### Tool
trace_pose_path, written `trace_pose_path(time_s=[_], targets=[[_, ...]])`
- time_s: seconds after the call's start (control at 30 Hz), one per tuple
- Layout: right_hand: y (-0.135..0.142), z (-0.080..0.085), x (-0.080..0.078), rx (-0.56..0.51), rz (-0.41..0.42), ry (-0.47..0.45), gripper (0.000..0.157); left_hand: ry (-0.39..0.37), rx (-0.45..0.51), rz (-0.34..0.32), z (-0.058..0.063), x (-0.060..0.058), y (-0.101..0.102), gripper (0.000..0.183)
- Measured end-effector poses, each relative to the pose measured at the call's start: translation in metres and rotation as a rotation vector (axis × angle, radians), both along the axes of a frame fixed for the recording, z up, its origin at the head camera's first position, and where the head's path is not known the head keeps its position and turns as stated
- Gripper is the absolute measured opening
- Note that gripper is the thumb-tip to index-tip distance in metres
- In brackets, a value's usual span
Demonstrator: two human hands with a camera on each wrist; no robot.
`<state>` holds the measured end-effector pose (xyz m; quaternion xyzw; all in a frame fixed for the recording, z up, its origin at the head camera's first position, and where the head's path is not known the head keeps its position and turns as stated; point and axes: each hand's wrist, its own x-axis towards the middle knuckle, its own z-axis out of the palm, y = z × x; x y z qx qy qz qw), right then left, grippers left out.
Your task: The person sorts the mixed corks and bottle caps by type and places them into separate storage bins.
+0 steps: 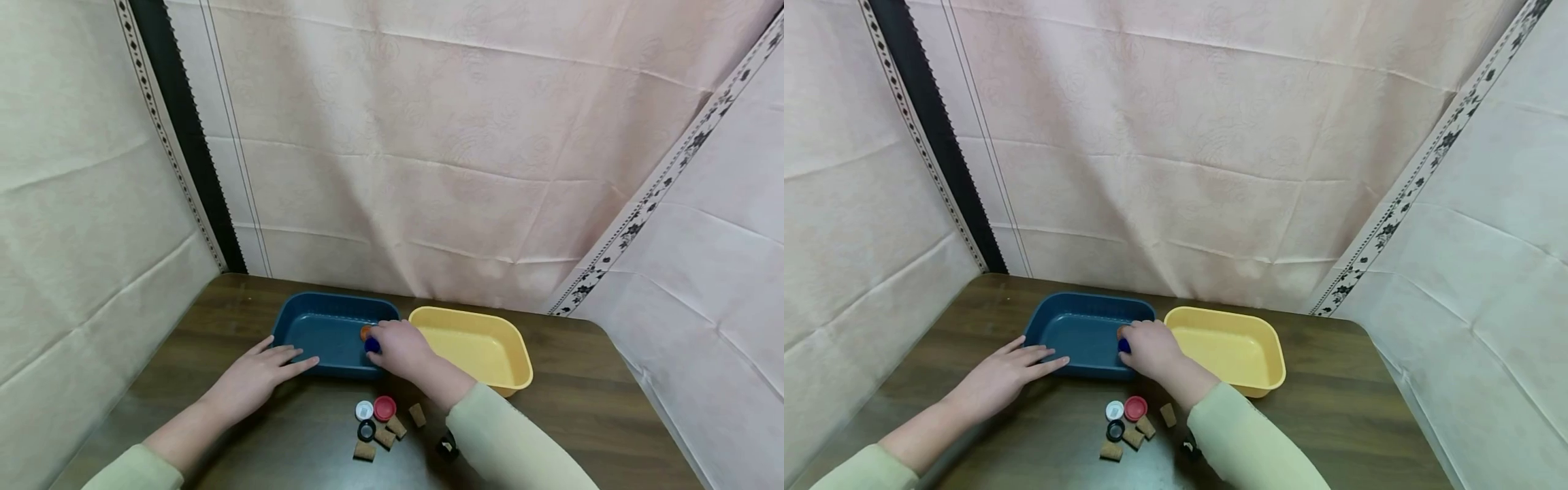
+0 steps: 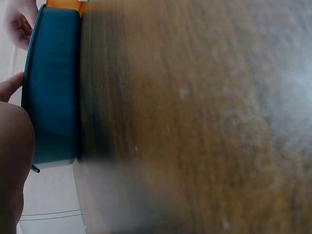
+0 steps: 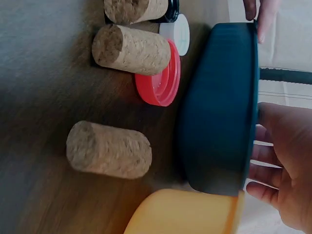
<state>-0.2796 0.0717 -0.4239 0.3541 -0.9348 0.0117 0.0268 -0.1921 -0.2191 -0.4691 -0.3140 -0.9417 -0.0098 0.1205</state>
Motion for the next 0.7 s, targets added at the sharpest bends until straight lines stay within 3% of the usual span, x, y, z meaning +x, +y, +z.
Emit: trace_pose_path(time_s=[0.27, 0.7], targets=[[-0.011, -0.01, -0.009, 0.058, 0.0, -0.009, 0.033, 0.013, -0.002, -0.003, 0.001, -0.001, 0.001, 0.08], [-0.019, -0.01, -0.016, 0.08, -0.069, -0.202, 0.023, 0.013, 0.009, 0.004, 0.0, 0.0, 0.0, 0.079]])
